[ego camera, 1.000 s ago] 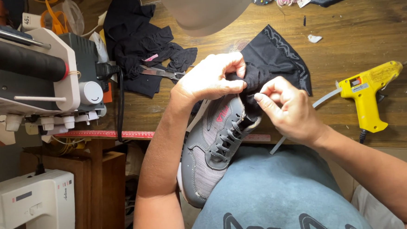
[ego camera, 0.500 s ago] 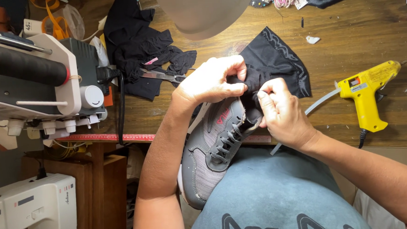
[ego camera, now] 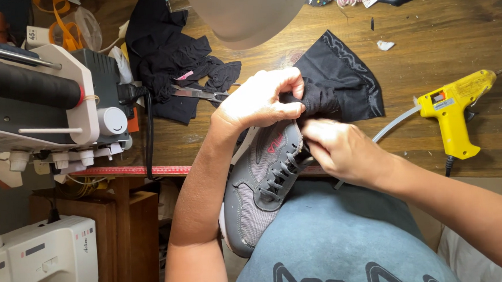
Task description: Repairing a grey sneaker by gluing black fabric to the heel and ankle area using a hot glue gun
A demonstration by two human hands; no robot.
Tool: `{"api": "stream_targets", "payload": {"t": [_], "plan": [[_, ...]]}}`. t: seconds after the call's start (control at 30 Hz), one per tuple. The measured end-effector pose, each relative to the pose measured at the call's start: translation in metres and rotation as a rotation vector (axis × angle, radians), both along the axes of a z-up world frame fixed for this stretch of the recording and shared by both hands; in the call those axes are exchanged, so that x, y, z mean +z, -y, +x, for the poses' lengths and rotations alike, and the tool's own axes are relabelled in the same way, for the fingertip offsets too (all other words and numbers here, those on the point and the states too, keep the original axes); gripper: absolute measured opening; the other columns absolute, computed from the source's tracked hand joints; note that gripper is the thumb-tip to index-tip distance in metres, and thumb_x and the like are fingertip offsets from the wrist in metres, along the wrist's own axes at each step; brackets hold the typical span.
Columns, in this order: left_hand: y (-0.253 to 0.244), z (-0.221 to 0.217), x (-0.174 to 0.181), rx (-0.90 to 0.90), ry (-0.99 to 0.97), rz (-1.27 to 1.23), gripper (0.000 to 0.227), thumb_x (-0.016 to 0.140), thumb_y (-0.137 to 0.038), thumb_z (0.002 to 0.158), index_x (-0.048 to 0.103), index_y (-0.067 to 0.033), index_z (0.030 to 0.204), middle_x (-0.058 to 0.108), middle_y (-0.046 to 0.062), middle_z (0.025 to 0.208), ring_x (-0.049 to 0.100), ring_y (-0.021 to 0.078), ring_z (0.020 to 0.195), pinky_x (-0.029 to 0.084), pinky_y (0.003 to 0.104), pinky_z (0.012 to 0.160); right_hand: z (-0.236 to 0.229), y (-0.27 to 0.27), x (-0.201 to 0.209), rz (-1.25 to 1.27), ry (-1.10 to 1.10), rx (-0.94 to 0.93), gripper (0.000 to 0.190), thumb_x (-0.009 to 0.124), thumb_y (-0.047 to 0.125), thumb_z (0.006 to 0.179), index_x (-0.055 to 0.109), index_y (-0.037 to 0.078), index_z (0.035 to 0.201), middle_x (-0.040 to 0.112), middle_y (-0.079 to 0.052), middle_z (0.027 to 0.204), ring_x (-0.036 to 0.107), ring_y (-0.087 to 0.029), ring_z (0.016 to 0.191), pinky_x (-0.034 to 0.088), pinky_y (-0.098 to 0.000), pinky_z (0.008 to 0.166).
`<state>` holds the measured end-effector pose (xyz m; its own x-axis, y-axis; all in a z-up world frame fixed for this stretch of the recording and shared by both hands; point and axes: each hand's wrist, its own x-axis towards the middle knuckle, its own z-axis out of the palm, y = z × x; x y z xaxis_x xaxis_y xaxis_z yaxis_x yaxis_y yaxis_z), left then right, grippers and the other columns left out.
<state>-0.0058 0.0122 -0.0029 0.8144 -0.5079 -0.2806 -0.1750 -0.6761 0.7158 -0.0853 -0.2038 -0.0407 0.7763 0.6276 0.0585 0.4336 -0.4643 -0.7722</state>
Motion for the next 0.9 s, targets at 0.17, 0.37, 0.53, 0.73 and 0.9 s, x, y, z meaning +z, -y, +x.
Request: {"api": "stream_targets", "payload": {"t": [0.17,0.37,0.53,0.73,0.9], "plan": [[-0.002,-0.001,-0.003,0.01,-0.003,-0.003,0.027,0.071,-0.042,0.074,0.058,-0.0214,0.086,0.073,0.005,0.077,0.071,0.0347,0.093,0.055,0.05,0.085,-0.006,0.022,0.017,-0.27,0.537,0.017,0.026,0.063,0.017,0.089,0.07,0.012,0.113,0.069,-0.013,0.112,0.066,-0.031,0.104,0.059,-0.0397,0.079],[0.0,-0.002,-0.001,0.006,-0.002,-0.002,0.028,0.072,-0.042,0.073,0.058,-0.0213,0.086,0.074,0.004,0.078,0.071,0.0343,0.095,0.055,0.05,0.086,0.003,0.027,0.021,-0.557,0.295,0.018,0.049,0.057,0.037,0.082,0.063,0.026,0.129,0.061,-0.007,0.09,0.067,-0.03,0.083,0.06,-0.0418,0.069],[0.002,-0.001,0.002,0.01,-0.011,-0.003,0.027,0.071,-0.041,0.073,0.058,-0.0209,0.086,0.074,0.005,0.079,0.071,0.0349,0.095,0.055,0.051,0.086,0.023,0.011,0.045,-0.47,-0.293,0.059,0.053,0.061,0.034,0.08,0.068,0.023,0.132,0.077,-0.017,0.088,0.076,-0.041,0.087,0.06,-0.0544,0.081],[0.005,0.001,0.003,-0.006,-0.025,0.015,0.027,0.072,-0.042,0.071,0.059,-0.0234,0.086,0.073,0.001,0.075,0.072,0.0328,0.092,0.055,0.049,0.087,0.031,0.0,0.048,-0.655,-0.556,0.312,0.058,0.066,0.04,0.075,0.062,0.021,0.129,0.077,-0.023,0.097,0.072,-0.048,0.105,0.053,-0.0587,0.094],[0.002,0.003,-0.002,0.004,-0.035,-0.001,0.028,0.072,-0.041,0.072,0.059,-0.0214,0.087,0.074,0.003,0.076,0.072,0.0335,0.092,0.055,0.05,0.087,0.033,0.016,0.045,-0.544,-0.357,0.124,0.033,0.059,0.03,0.08,0.06,0.018,0.11,0.075,-0.022,0.075,0.076,-0.048,0.086,0.057,-0.0583,0.083]]}}
